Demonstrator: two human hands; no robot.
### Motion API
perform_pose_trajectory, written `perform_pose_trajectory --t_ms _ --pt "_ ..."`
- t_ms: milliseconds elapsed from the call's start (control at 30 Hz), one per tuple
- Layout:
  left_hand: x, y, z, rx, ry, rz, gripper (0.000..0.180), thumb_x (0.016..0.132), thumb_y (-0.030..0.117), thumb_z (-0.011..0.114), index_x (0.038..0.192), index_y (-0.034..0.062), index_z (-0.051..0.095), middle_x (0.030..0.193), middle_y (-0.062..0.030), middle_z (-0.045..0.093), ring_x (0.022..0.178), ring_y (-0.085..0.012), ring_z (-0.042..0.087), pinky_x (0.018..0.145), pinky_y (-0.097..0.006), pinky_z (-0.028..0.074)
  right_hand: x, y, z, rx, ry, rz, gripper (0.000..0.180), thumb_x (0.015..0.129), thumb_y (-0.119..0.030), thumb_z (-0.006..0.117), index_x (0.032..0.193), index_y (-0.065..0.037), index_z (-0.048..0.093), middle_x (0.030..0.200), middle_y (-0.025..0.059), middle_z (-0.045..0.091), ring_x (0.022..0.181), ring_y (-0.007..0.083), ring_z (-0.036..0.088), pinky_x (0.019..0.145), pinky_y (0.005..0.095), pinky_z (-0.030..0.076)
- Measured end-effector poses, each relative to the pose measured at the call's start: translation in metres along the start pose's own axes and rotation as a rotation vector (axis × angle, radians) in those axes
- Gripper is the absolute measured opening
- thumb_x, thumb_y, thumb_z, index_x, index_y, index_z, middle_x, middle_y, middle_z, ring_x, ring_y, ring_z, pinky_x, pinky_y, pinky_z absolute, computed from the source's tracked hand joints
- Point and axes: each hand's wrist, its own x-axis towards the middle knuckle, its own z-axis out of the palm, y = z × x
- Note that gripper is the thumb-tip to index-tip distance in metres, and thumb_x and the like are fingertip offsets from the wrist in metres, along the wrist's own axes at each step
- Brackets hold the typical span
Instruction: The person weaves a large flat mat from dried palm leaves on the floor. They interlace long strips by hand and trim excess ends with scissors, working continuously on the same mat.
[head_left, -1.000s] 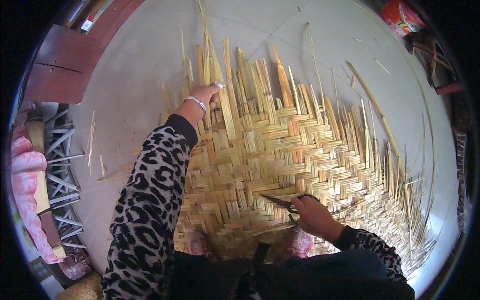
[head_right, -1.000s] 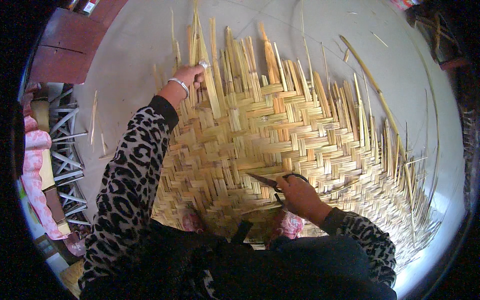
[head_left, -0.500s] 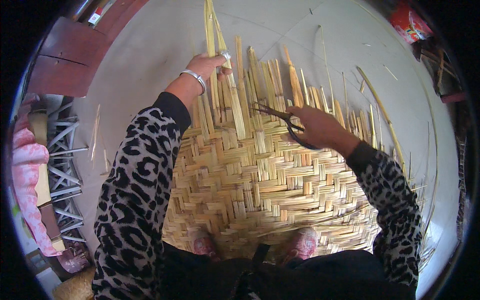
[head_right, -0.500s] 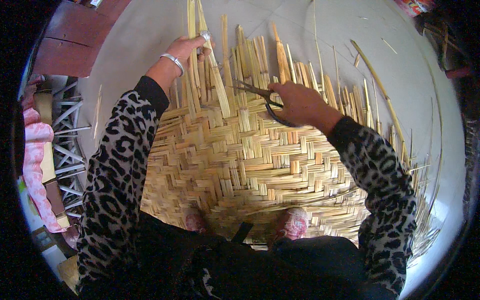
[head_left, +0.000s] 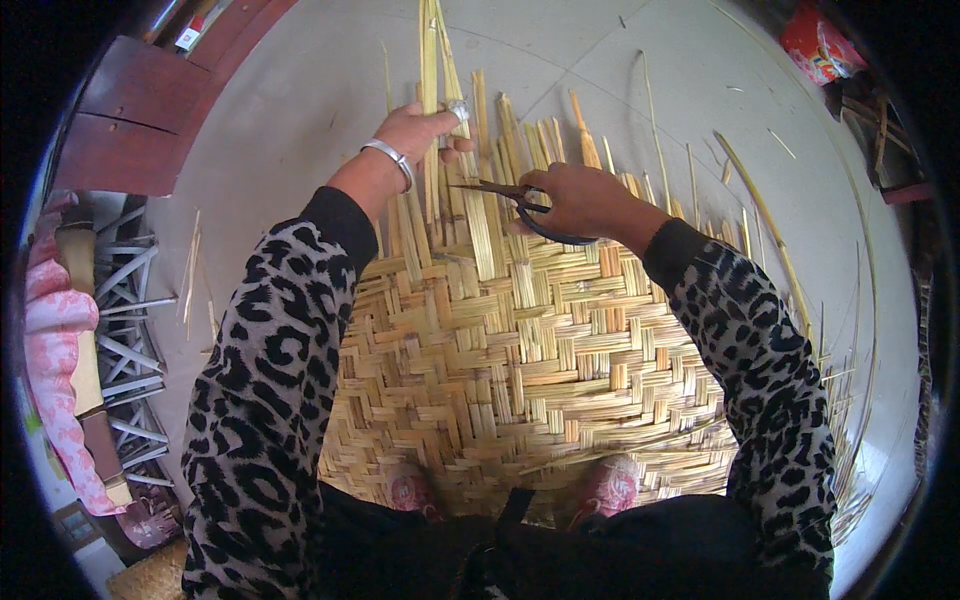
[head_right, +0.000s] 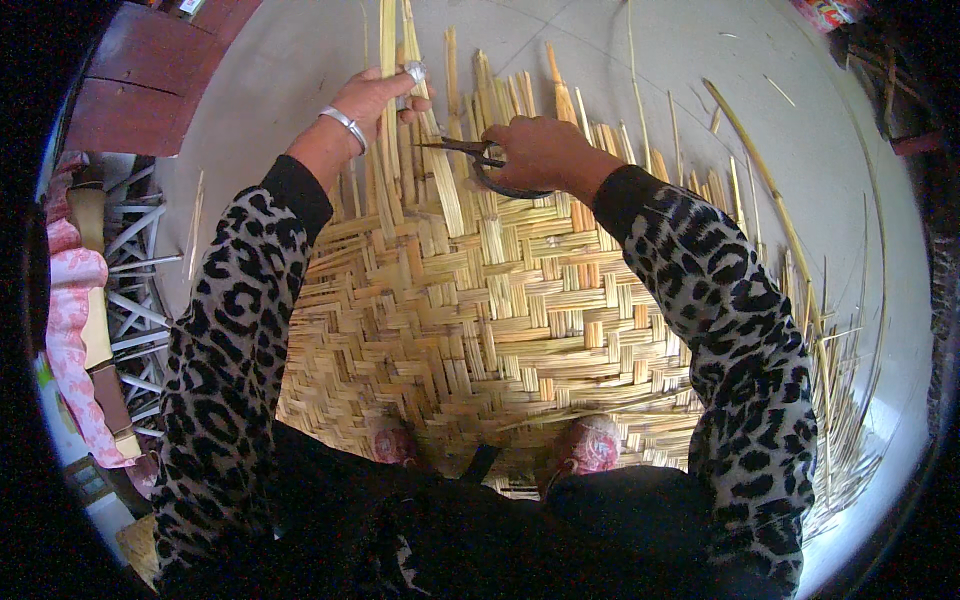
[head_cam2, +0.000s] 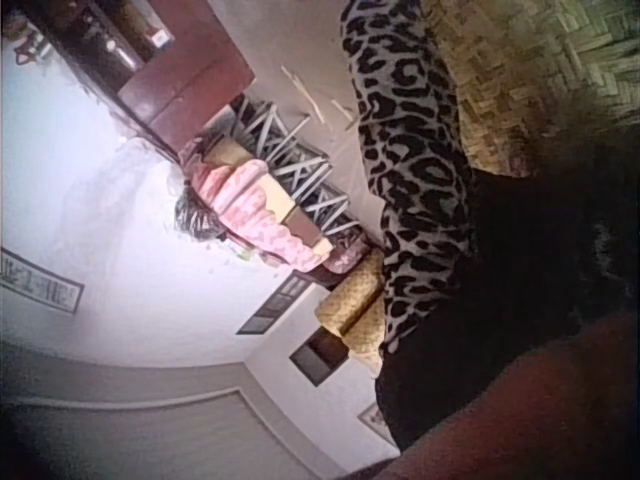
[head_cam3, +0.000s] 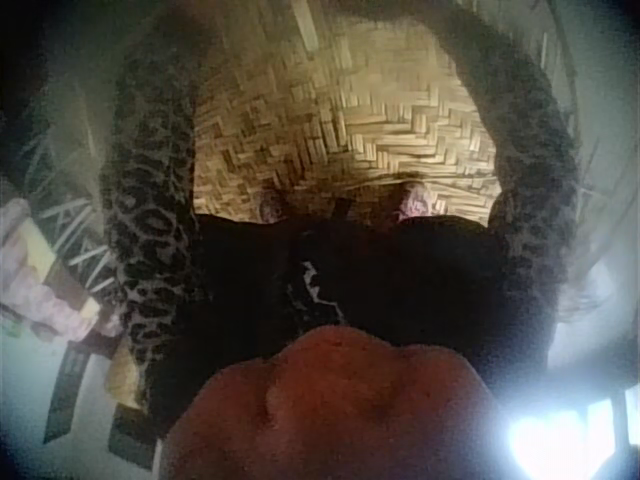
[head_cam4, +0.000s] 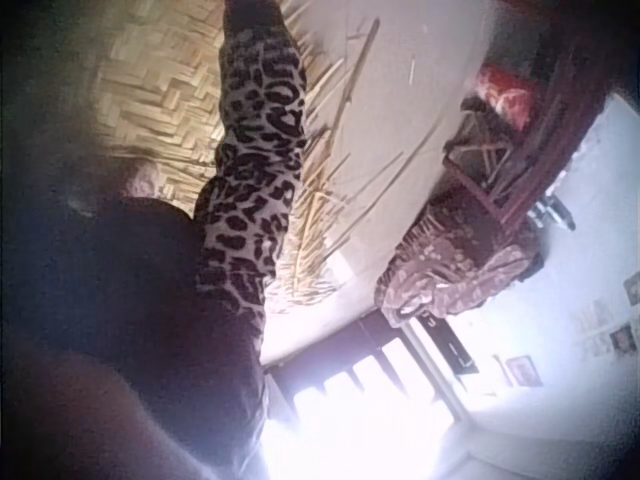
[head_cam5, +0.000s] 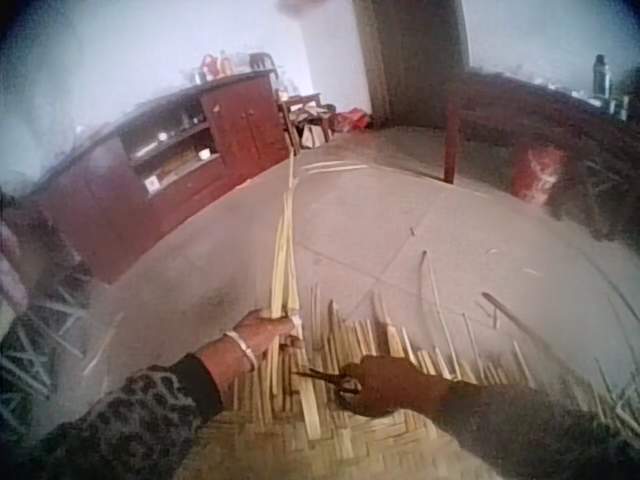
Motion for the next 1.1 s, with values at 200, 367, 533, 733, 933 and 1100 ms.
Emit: perform_pose_trajectory --t_ms 200,367,533,733,933,1100 --pt "0.001 -0.001 0.0 -0.024 0.009 -0.015 0.023 0.094 0.019 0.062 0.109 0.0014 0.059 0.102 -0.0147 0.068 0.084 -0.0187 0.067 0.06 -0.025 0.051 0.008 -0.007 -0.002 -0.01 0.065 -0.018 0.049 0.082 -0.053 0.063 0.106 -0.011 0.068 0.082 0.0158 0.069 0.081 0.0364 0.067 0.069 0.0475 0.052" --pt "-0.001 -0.003 0.001 0.002 0.004 -0.021 0.025 0.093 0.022 0.063 0.109 0.0026 0.059 0.101 -0.0136 0.068 0.079 -0.0164 0.066 0.058 -0.025 0.05 0.012 -0.009 -0.007 -0.166 0.106 -0.074 0.042 0.083 -0.05 0.063 0.091 -0.009 0.07 0.075 0.0154 0.067 0.074 0.0365 0.067 0.065 0.0468 0.053" --pt "-0.004 0.01 -0.012 0.209 0.12 0.13 0.034 0.089 0.03 0.066 0.104 0.0001 0.059 0.084 -0.0106 0.067 0.066 -0.0147 0.062 0.056 -0.028 0.049 -0.008 -0.005 -0.005 -0.153 0.13 -0.005 0.036 0.083 -0.043 0.064 0.086 -0.007 0.068 0.072 0.0162 0.066 0.071 0.0366 0.066 0.064 0.0475 0.053" --pt "-0.033 0.0 -0.047 0.753 0.182 0.149 0.048 0.087 0.044 0.066 0.1 -0.0027 0.063 0.079 -0.0089 0.065 0.066 -0.0139 0.06 0.061 -0.03 0.05 -0.103 -0.003 0.04 -0.187 -0.017 0.157 0.036 0.084 -0.04 0.064 0.099 -0.008 0.062 0.075 0.0145 0.066 0.072 0.0353 0.066 0.063 0.0492 0.052" --pt "-0.089 -0.029 -0.049 0.364 0.072 -0.191 0.032 0.092 0.02 0.063 0.109 -0.005 0.051 0.087 -0.0134 0.068 0.063 -0.0167 0.061 0.051 -0.032 0.052 -0.153 -0.007 0.08 -0.244 -0.004 0.116 0.042 0.082 -0.026 0.067 0.119 -0.012 0.056 0.087 0.0112 0.066 0.08 0.0326 0.065 0.068 0.0455 0.051" --pt "-0.101 -0.039 -0.065 0.576 0.077 -0.141 0.036 0.093 0.035 0.059 0.095 0.0008 0.069 0.072 -0.0043 0.066 0.059 -0.014 0.061 0.056 -0.027 0.05 -0.199 -0.013 0.082 -0.119 0.137 0.029 0.047 0.079 -0.017 0.069 0.122 -0.01 0.055 0.111 0.0148 0.059 0.101 0.0335 0.059 0.083 0.0432 0.05"
